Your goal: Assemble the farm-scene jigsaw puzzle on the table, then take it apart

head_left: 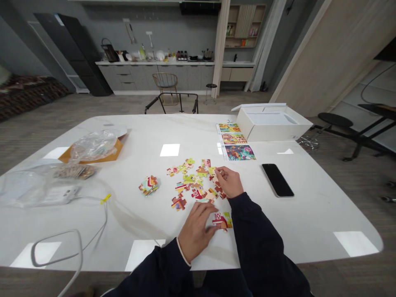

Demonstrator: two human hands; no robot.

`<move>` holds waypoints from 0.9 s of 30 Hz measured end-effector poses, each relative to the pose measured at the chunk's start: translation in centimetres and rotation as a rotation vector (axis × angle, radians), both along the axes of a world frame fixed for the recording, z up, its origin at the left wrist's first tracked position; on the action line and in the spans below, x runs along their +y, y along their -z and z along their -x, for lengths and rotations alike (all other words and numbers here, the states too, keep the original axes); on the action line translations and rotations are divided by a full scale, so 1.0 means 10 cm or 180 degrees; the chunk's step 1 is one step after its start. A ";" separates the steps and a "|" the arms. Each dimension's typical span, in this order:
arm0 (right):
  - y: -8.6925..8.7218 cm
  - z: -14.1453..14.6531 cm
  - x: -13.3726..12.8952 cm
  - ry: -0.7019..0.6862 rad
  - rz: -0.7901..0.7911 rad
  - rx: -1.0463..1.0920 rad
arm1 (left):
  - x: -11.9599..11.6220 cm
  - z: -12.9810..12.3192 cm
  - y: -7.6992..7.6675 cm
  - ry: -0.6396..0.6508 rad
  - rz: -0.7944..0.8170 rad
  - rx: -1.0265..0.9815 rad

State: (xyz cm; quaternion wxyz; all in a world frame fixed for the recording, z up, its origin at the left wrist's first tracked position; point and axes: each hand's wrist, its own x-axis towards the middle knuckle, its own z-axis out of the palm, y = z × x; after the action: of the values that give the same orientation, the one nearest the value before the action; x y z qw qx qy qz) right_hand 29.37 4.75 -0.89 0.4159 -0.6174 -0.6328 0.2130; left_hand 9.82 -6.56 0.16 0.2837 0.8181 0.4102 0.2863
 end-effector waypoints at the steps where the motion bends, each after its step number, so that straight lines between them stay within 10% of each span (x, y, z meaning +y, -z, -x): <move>1: 0.00 0.00 0.00 0.0004 -0.0005 0.0006 | 0.01 0.07 0.02 -0.0264 -0.0038 0.0002; 5: 0.02 0.00 0.01 -0.0015 -0.0009 -0.0030 | 0.08 0.24 0.12 -0.0917 -0.0182 0.0070; 12: 0.03 0.00 0.00 -0.0034 0.0006 -0.0053 | 0.11 0.40 0.06 -0.0676 -0.0364 0.0125; 16: 0.04 0.01 0.00 -0.0050 -0.0022 -0.0056 | 0.26 0.92 -0.03 -0.0732 -0.0646 0.0215; 22: 0.03 0.01 0.00 -0.0071 -0.0034 -0.0038 | 0.76 1.86 -0.03 -0.1918 -0.1185 0.0622; 27: 0.03 0.01 0.00 -0.0057 -0.0025 -0.0019 | 0.89 2.00 0.01 -0.1826 -0.1144 0.0819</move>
State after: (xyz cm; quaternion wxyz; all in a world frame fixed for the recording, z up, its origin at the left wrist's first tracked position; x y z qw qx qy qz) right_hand 29.30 4.71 -1.21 0.4145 -0.6108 -0.6404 0.2123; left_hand -10.21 2.31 0.10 -0.0104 0.7358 0.5986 0.3165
